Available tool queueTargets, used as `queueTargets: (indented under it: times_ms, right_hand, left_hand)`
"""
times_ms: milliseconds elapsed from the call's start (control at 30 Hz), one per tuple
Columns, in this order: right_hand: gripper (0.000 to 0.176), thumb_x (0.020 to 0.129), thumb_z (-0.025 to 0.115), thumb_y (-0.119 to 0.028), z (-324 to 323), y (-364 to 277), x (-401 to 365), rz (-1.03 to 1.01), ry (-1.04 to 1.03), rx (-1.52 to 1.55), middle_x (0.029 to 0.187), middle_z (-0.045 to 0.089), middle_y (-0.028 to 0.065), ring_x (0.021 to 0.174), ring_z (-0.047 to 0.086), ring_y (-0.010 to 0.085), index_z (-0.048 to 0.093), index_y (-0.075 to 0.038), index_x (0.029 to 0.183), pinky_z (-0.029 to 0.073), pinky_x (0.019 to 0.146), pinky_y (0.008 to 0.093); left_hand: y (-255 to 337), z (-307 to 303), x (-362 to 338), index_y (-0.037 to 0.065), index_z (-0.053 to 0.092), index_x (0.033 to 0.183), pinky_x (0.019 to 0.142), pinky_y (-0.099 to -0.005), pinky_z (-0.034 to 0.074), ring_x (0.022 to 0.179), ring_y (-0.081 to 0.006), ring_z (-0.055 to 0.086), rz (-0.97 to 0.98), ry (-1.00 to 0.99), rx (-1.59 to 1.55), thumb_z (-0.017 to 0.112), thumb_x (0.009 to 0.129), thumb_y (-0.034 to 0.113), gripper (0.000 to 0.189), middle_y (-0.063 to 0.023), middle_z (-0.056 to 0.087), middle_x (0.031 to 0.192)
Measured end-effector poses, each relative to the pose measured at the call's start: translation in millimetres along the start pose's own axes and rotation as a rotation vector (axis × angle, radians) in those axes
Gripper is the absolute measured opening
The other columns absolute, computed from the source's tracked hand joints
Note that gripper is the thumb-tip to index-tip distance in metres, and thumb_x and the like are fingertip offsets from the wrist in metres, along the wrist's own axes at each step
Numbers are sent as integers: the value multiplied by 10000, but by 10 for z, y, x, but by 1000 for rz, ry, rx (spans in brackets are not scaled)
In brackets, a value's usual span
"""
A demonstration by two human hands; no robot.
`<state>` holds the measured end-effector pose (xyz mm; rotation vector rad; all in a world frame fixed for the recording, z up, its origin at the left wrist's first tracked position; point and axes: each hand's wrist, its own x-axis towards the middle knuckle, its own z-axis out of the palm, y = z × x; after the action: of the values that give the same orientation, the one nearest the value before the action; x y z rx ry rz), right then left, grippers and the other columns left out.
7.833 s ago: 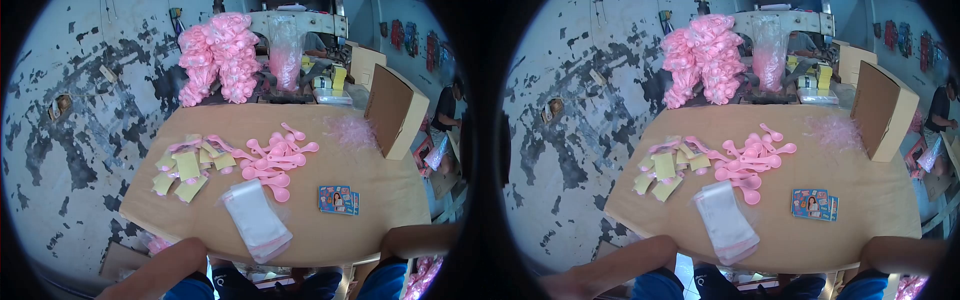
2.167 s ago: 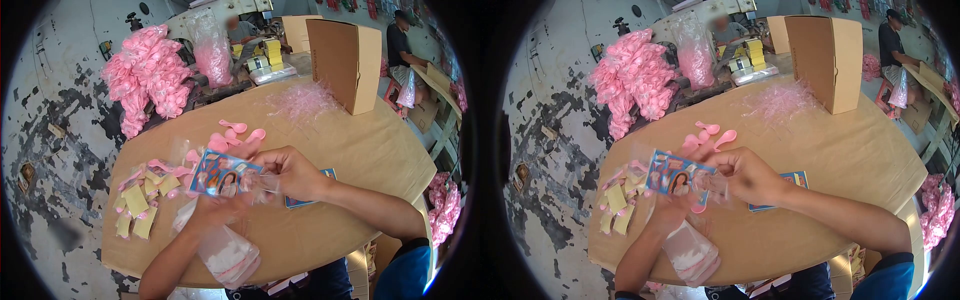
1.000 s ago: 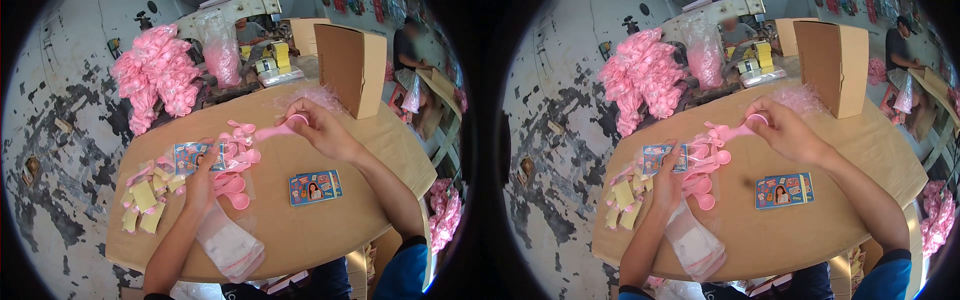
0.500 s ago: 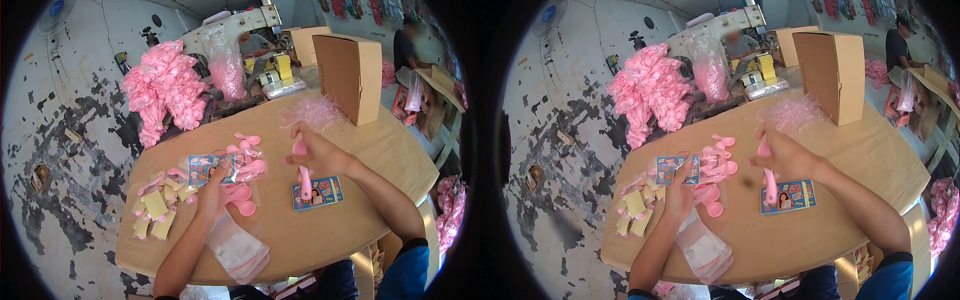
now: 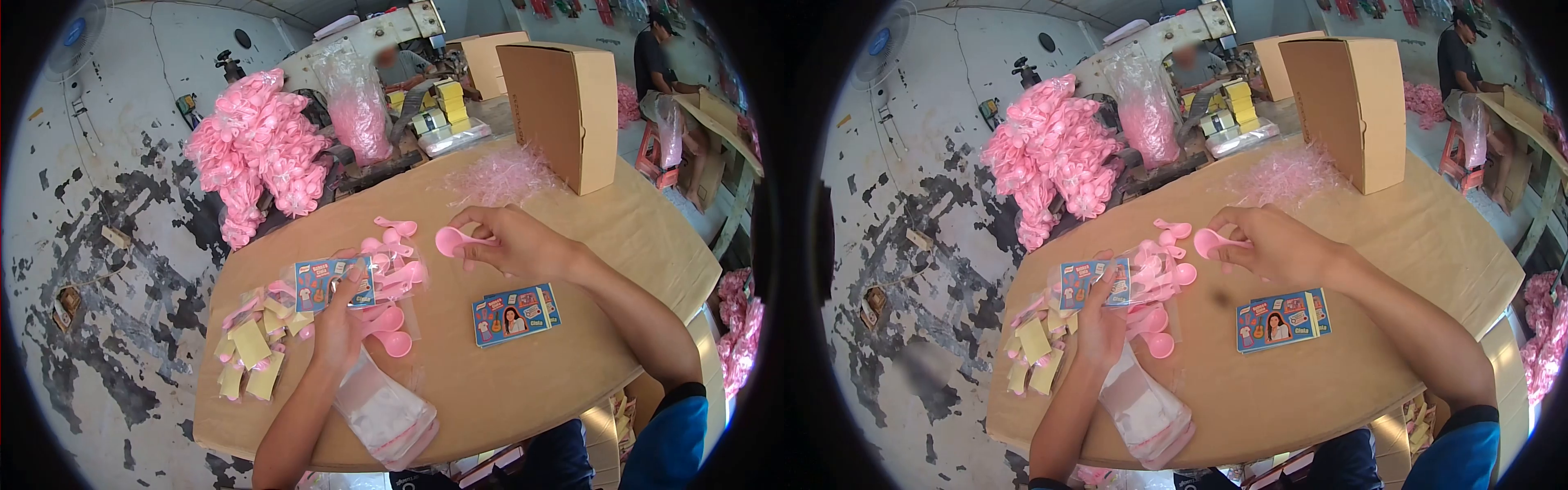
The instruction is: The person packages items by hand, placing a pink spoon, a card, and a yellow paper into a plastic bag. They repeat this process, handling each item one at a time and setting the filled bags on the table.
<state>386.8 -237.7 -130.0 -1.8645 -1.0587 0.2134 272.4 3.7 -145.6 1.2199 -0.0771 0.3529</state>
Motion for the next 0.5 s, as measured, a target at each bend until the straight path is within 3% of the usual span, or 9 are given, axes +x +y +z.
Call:
queueTargets:
  times_ms: [33, 233, 333, 500]
  right_hand:
    - [309, 981, 539, -119, 32, 11, 40, -151, 27, 35, 930, 656, 63, 731, 585, 82, 485, -19, 1268, 482, 605, 241]
    - [248, 961, 603, -193, 103, -124, 0, -87, 137, 94, 889, 667, 1, 703, 557, 36, 606, -31, 1149, 462, 581, 214]
    - [252, 943, 624, -180, 91, -195, -26, 33, 56, 192, 1082, 682, 97, 820, 632, 107, 646, 21, 1093, 512, 703, 247]
    - [306, 986, 556, -190, 193, -224, -41, -5, -31, 357, 1037, 656, 57, 704, 556, 54, 602, -41, 1249, 480, 636, 228]
  left_hand:
    - [-19, -24, 9, 53, 473, 1279, 990, -399, 454, 1103, -193, 584, 16, -9, 6, 608, 926, 171, 395, -79, 603, 1151]
    - [-38, -92, 47, 48, 428, 1321, 1003, -419, 472, 1110, -214, 597, 75, -7, -97, 577, 939, 117, 416, -95, 607, 1150]
    - [-93, -119, 66, 50, 412, 1336, 1016, -416, 475, 1128, -215, 594, 79, -44, -90, 574, 943, 89, 427, -96, 600, 1165]
    - [-124, -45, -15, 54, 398, 1345, 1019, -396, 483, 1145, -208, 583, 62, -118, -74, 561, 955, 74, 423, -98, 585, 1189]
